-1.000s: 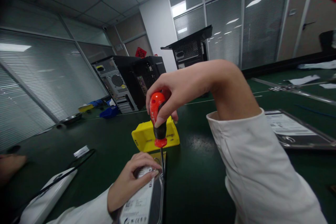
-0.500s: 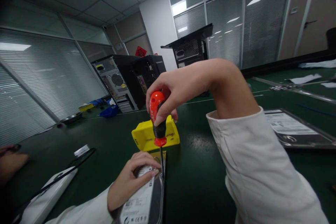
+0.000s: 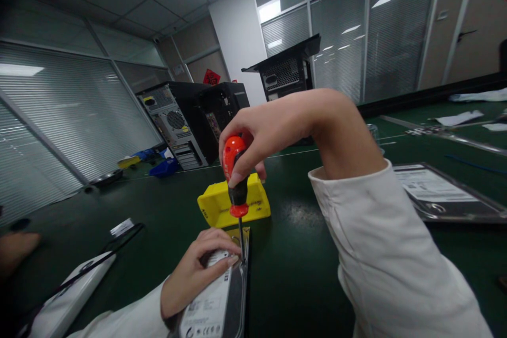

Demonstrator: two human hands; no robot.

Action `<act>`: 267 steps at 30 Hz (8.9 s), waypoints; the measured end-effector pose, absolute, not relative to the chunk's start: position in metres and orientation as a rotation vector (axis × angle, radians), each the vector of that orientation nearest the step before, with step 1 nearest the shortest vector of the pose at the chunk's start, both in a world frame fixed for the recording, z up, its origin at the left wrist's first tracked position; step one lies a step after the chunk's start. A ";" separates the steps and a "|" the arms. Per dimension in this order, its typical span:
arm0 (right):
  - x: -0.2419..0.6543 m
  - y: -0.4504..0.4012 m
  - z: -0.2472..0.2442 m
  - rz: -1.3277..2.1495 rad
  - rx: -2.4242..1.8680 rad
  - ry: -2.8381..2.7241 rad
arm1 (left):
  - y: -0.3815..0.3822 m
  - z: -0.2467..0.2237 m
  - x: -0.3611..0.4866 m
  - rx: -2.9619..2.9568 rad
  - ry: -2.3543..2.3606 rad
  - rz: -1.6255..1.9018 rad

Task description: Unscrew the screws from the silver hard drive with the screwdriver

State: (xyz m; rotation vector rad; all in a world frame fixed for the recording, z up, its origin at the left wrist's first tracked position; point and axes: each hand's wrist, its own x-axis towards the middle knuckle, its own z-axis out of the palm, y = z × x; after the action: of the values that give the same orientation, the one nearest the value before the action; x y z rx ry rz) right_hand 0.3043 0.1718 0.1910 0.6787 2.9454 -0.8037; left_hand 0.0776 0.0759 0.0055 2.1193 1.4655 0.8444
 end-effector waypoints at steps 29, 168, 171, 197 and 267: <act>0.306 0.174 0.189 -0.814 0.649 2.979 | 0.075 0.004 0.074 2.174 1.440 0.768; 0.304 0.173 0.191 -0.697 0.707 2.968 | 0.072 0.010 0.077 2.188 1.461 0.697; 0.304 0.172 0.191 -0.700 0.698 2.980 | 0.073 0.008 0.076 2.204 1.450 0.712; 0.304 0.169 0.189 -0.686 0.735 2.997 | 0.073 0.011 0.077 2.198 1.452 0.690; 0.306 0.177 0.188 -0.741 0.710 2.992 | 0.076 0.006 0.074 2.253 1.423 0.709</act>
State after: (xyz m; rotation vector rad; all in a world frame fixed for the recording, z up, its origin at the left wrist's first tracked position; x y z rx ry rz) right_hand 0.3063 0.1771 0.1881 0.7101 2.9924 -0.7410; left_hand 0.0740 0.0757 0.0056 2.2528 1.4228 0.7087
